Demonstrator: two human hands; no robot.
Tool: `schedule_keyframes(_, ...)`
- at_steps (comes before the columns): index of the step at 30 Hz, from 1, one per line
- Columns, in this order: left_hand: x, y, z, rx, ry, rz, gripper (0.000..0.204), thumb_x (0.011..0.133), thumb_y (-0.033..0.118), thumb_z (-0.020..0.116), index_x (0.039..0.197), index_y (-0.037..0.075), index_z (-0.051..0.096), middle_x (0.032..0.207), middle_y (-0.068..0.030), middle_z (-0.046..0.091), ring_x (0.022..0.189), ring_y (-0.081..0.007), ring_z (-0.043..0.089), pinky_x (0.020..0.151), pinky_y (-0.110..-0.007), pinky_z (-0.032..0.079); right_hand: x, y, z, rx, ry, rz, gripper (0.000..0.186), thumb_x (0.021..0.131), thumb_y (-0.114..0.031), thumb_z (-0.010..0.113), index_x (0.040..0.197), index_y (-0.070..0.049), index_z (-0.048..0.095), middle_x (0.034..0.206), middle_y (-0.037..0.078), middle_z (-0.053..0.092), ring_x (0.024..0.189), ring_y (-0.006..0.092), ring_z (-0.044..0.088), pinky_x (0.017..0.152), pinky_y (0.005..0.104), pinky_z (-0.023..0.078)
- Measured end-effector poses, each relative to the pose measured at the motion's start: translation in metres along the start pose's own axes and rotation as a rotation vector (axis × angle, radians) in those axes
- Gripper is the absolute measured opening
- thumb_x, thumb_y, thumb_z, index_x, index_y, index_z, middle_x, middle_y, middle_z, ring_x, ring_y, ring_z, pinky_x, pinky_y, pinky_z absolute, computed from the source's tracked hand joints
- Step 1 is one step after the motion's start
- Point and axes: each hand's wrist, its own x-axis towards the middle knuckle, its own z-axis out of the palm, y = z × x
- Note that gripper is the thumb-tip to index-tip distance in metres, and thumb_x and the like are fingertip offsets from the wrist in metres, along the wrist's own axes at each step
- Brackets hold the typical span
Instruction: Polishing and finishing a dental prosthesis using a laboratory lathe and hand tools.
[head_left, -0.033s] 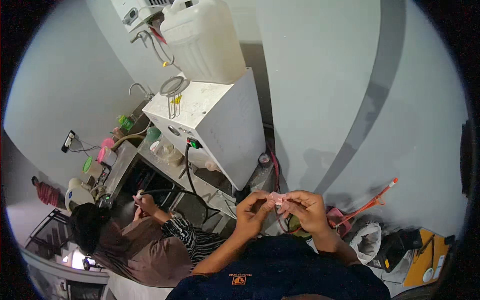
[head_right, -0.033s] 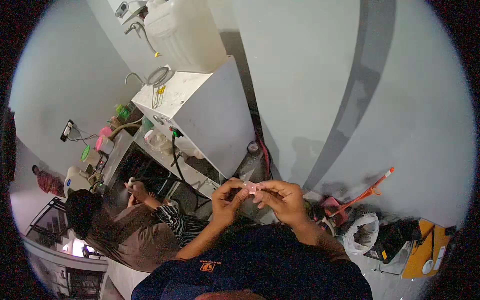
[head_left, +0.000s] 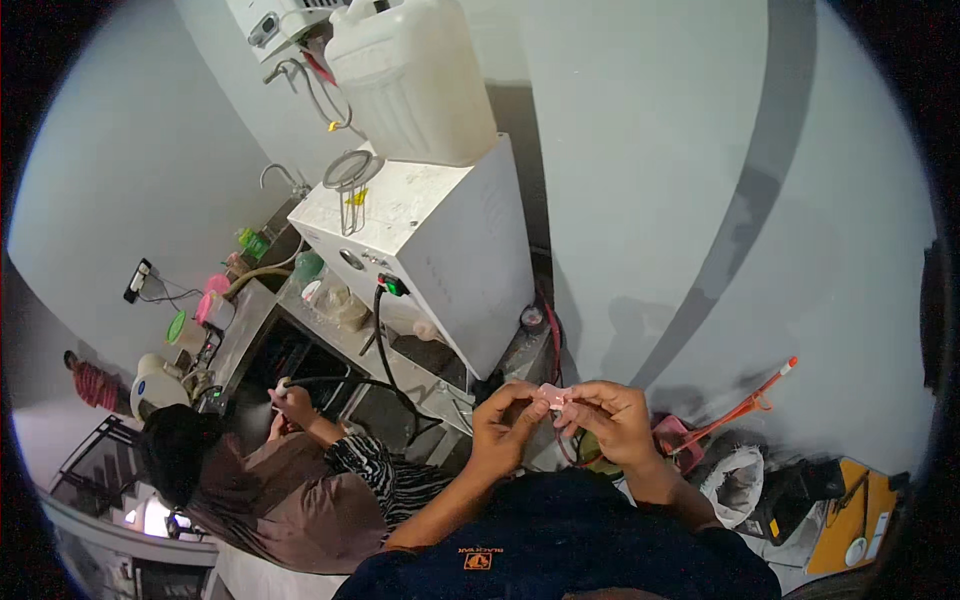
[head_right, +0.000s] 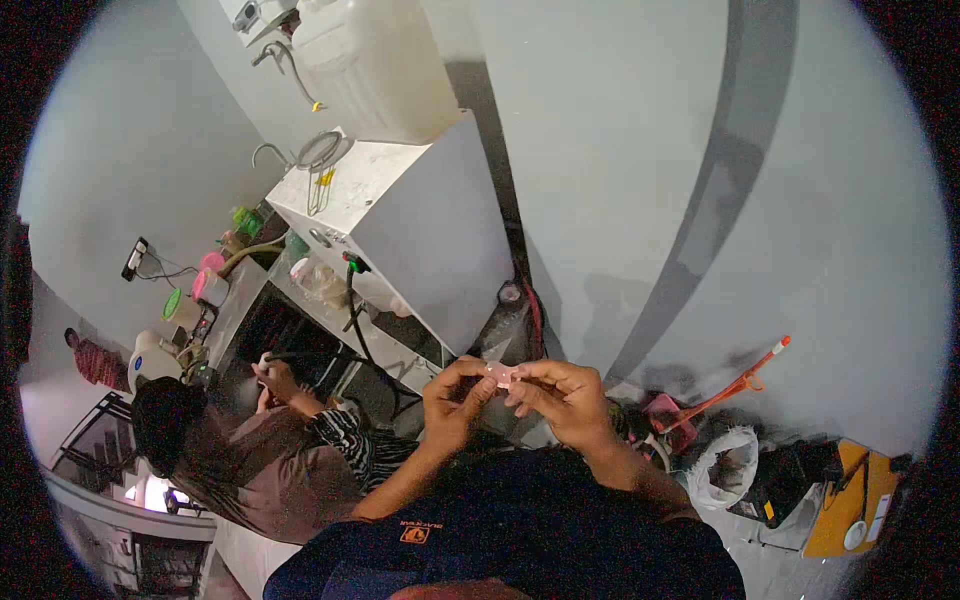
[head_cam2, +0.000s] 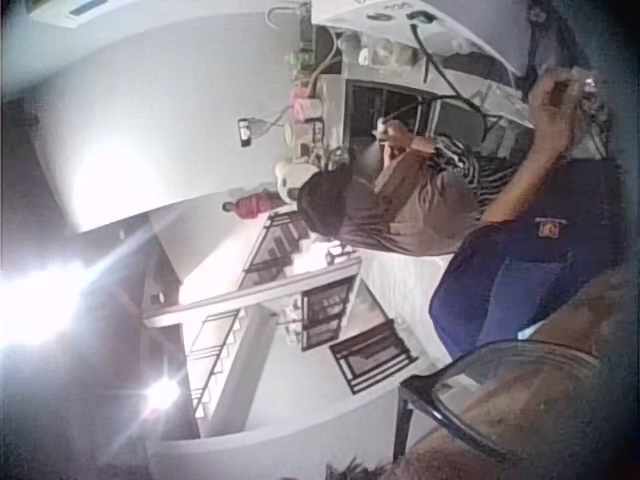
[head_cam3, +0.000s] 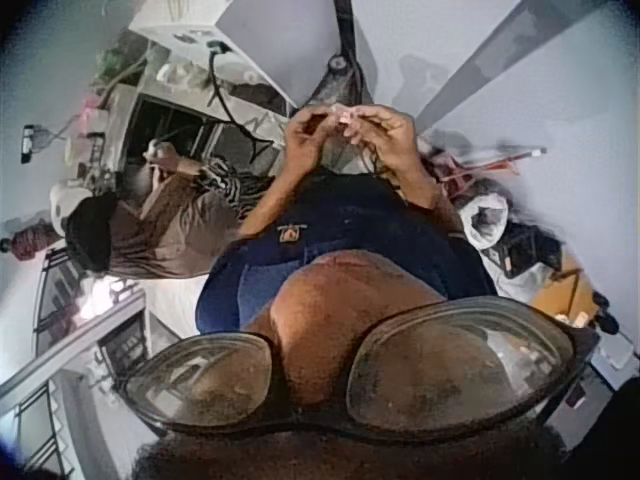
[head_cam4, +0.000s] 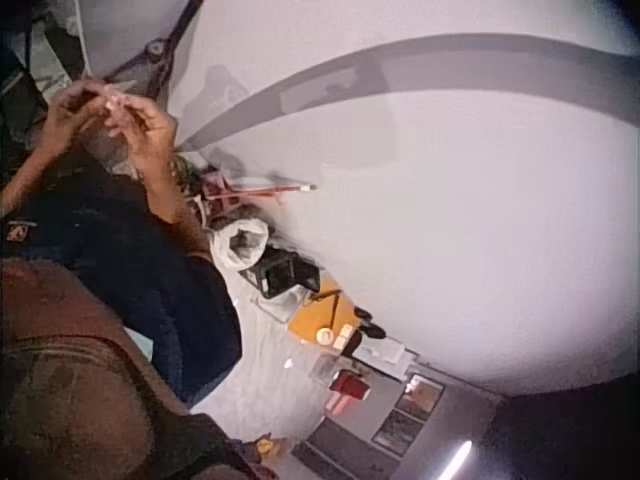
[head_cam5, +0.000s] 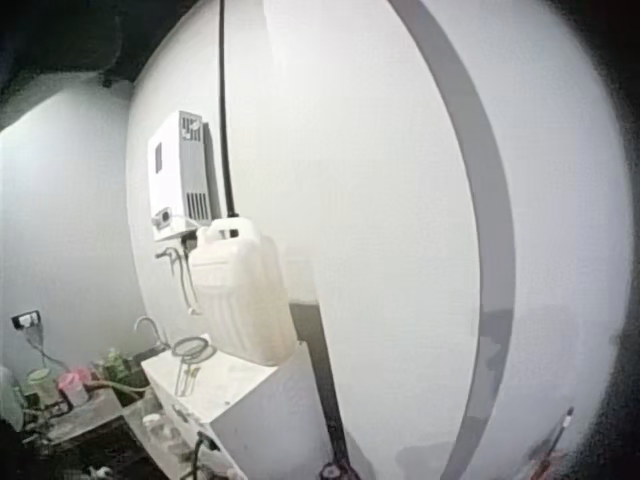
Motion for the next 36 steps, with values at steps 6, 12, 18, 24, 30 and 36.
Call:
schedule_keyframes(6,-0.012,0.013,-0.037,0.063,0.062,0.025,0.011,0.093,0.003,0.062,0.102,-0.003,0.062,0.096,-0.0056,0.061,0.09,-0.0109,0.056,0.078,-0.024,0.043,0.015,0.021,0.034,-0.015,-0.063,0.012,0.019,0.091,-0.004,0.065,0.106,0.008,0.063,0.093,0.014,0.069,0.08,0.0172,0.068,0.066,0.0276,0.057)
schedule_keyframes(12,-0.03,0.019,-0.058,0.08,0.117,-0.13,0.016,0.095,0.006,0.061,0.108,-0.003,0.061,0.095,-0.0034,0.06,0.089,-0.0099,0.056,0.079,-0.024,0.043,0.017,0.041,0.055,-0.054,-0.042,0.08,0.018,0.091,-0.004,0.066,0.105,0.007,0.064,0.089,0.012,0.069,0.077,0.0153,0.068,0.064,0.0273,0.056)
schedule_keyframes(18,-0.039,0.002,-0.075,0.125,0.159,-0.11,0.039,0.094,0.009,0.061,0.131,-0.002,0.052,0.09,-0.0055,0.061,0.083,-0.0122,0.058,0.076,-0.026,0.047,0.008,0.043,0.053,-0.167,0.02,0.17,0.022,0.09,-0.006,0.066,0.108,0.005,0.065,0.1,0.013,0.071,0.078,0.0148,0.067,0.063,0.0259,0.054)
schedule_keyframes(24,-0.037,-0.005,-0.119,-0.085,0.456,-0.05,0.033,0.094,0.005,0.059,0.125,-0.003,0.054,0.086,-0.0077,0.06,0.077,-0.016,0.058,0.068,-0.031,0.049,0.002,0.045,0.044,-0.07,0.059,0.117,0.021,0.089,-0.002,0.066,0.109,0.005,0.063,0.096,0.012,0.069,0.079,0.0165,0.067,0.062,0.0265,0.054)
schedule_keyframes(30,-0.031,-0.009,-0.12,-0.094,0.5,-0.029,0.026,0.094,0.006,0.059,0.117,-0.005,0.058,0.085,-0.0073,0.059,0.078,-0.0163,0.058,0.067,-0.03,0.048,-0.004,0.044,0.033,-0.038,0.081,0.094,0.02,0.089,-0.001,0.065,0.108,0.005,0.063,0.093,0.011,0.068,0.078,0.0169,0.067,0.062,0.026,0.053)
schedule_keyframes(36,-0.023,-0.021,-0.099,-0.111,0.468,-0.071,0.024,0.094,0.008,0.061,0.114,-0.005,0.06,0.085,-0.0061,0.06,0.079,-0.0148,0.058,0.067,-0.029,0.048,-0.007,0.04,0.016,-0.053,0.117,0.132,0.021,0.088,-0.004,0.068,0.107,0.004,0.064,0.092,0.011,0.07,0.075,0.0137,0.067,0.062,0.0248,0.052)
